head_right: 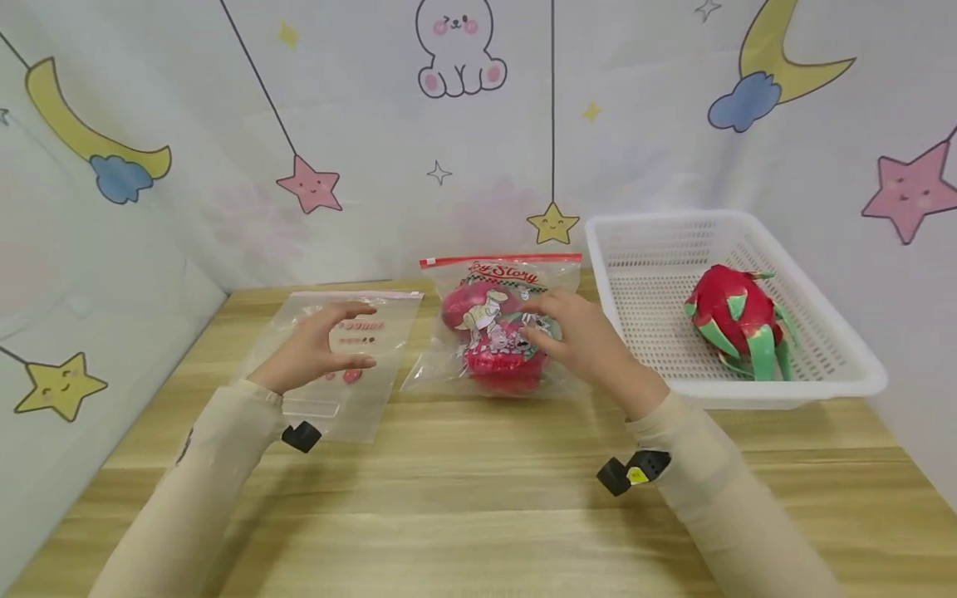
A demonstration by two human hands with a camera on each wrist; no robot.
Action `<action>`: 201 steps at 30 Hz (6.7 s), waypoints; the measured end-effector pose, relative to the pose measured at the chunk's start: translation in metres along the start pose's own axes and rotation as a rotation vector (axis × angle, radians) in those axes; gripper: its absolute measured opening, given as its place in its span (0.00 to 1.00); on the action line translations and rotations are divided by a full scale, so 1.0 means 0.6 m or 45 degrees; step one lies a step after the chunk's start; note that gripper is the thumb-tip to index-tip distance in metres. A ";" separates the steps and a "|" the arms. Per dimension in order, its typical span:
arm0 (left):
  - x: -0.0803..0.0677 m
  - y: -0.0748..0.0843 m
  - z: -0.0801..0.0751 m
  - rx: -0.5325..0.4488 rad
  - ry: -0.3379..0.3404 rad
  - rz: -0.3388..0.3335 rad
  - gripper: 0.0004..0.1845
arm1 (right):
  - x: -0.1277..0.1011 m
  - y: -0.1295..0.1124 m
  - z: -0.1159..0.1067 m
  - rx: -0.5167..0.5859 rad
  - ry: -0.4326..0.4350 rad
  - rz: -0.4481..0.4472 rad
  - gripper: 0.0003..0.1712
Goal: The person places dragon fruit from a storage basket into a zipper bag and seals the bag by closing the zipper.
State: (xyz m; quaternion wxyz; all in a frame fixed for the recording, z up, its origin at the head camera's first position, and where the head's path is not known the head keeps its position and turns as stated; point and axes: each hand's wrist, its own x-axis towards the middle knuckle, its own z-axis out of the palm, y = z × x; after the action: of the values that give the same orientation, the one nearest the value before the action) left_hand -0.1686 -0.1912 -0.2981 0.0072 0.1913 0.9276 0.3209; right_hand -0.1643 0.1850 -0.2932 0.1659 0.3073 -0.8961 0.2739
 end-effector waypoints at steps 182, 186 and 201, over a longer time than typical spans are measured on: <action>-0.149 0.243 0.142 0.773 -0.258 0.327 0.31 | -0.085 0.032 0.003 -0.055 0.349 -0.502 0.29; -0.133 0.221 0.126 0.633 -0.143 0.333 0.28 | -0.095 0.031 0.011 -0.040 0.335 -0.519 0.29; -0.075 0.090 0.120 0.226 0.097 0.319 0.13 | -0.138 0.023 0.053 -0.127 0.255 -0.502 0.30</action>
State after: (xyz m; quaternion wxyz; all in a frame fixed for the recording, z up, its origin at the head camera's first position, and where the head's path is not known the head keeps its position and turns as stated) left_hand -0.0982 -0.1255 -0.3278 -0.0851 0.2932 0.9207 0.2430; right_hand -0.1148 0.2130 -0.3624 0.3193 0.4394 -0.8101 0.2205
